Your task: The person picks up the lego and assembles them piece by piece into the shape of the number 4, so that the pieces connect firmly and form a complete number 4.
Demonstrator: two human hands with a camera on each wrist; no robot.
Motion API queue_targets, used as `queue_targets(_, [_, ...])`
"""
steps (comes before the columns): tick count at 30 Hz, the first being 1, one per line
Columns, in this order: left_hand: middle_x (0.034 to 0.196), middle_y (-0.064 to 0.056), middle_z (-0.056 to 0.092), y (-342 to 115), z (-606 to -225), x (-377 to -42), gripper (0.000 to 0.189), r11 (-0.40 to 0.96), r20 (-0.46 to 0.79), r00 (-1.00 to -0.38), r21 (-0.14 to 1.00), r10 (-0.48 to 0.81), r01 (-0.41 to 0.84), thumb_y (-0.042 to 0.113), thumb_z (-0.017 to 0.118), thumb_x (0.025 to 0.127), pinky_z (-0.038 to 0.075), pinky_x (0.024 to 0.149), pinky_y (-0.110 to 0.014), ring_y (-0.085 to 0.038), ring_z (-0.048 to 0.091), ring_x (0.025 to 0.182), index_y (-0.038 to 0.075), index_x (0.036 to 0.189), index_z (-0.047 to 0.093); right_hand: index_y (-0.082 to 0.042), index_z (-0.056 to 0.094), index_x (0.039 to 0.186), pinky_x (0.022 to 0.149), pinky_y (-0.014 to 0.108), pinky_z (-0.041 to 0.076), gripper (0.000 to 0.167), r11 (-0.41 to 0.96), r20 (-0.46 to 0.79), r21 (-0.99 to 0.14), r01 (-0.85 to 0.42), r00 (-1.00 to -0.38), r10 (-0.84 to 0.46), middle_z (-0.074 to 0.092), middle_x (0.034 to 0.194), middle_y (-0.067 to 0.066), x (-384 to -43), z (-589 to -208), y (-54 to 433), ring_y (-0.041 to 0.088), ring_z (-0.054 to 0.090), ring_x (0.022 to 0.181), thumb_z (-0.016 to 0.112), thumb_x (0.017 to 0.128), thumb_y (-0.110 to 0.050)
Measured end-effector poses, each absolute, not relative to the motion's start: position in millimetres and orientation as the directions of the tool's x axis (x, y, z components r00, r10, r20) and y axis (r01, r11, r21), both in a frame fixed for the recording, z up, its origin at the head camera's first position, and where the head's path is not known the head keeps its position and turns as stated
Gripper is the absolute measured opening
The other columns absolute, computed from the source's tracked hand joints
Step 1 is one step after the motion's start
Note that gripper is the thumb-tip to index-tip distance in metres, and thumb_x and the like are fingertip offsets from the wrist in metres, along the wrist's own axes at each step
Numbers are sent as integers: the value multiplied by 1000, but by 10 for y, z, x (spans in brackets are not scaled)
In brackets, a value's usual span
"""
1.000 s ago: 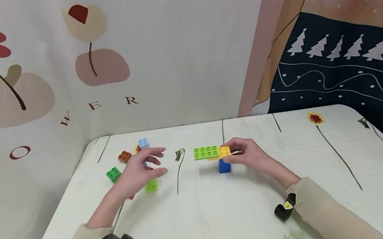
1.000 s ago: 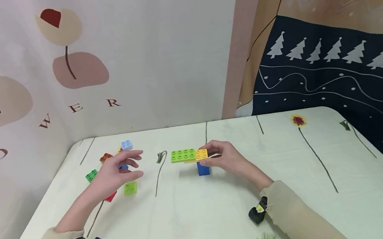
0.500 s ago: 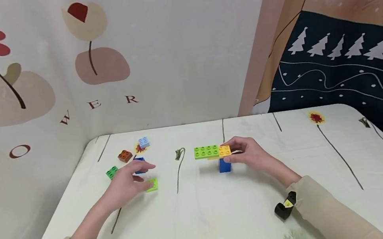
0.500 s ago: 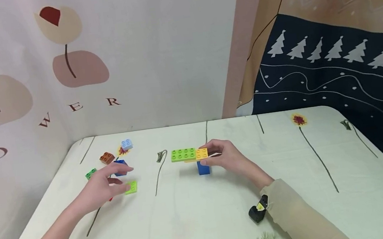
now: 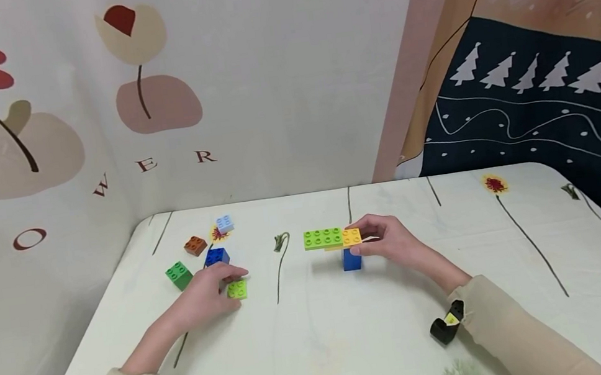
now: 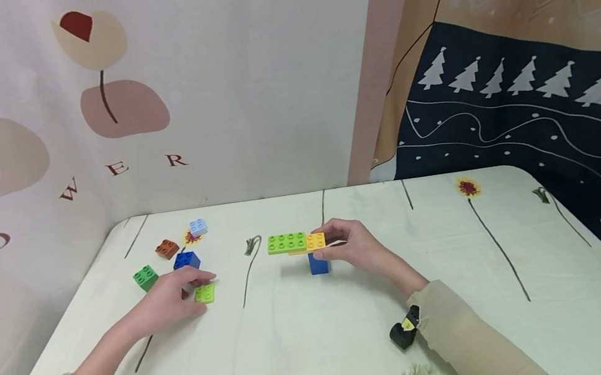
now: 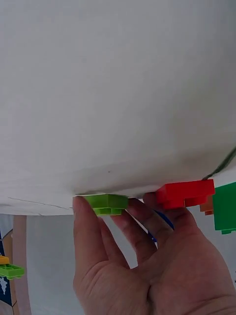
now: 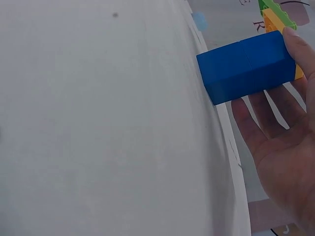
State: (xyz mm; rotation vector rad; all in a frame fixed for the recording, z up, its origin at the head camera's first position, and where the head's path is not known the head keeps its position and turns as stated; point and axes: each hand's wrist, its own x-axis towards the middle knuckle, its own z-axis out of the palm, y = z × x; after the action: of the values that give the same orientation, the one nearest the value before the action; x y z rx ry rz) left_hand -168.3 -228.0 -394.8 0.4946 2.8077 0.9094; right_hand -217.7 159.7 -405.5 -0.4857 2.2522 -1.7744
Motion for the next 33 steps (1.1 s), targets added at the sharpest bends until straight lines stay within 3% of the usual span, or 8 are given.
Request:
queue_targets(12, [102, -7, 71, -2267, -3946, -1731, 40, 770, -57, -932, 583, 357, 260, -5, 83, 77, 52, 69, -27, -16, 58, 82, -5, 115, 73, 3, 65, 126, 82, 26, 58, 41, 209, 9, -973, -99, -919, -394, 69, 118, 15, -2178, -4065, 1606, 26, 66, 105, 79, 89, -7])
queue_targets(20, [93, -2, 69, -2256, -3937, -1736, 33, 774, -54, -932, 575, 359, 265, -3, 84, 77, 51, 68, -27, -16, 57, 80, -3, 108, 75, 2, 65, 126, 83, 27, 58, 40, 205, 10, -974, -100, -918, -397, 69, 119, 15, -2181, -4085, 1599, 25, 66, 105, 78, 90, -8])
queue_targets(33, [98, -1, 68, -1913, -3922, -1826, 32, 722, -26, -941, 649, 336, 240, 7, 81, 86, 53, 71, -32, -17, 60, 86, 2, 116, 71, 2, 65, 126, 82, 25, 56, 39, 217, 27, -968, -124, -916, -400, 69, 119, 15, -2183, -4083, 1604, 27, 65, 105, 78, 91, -8])
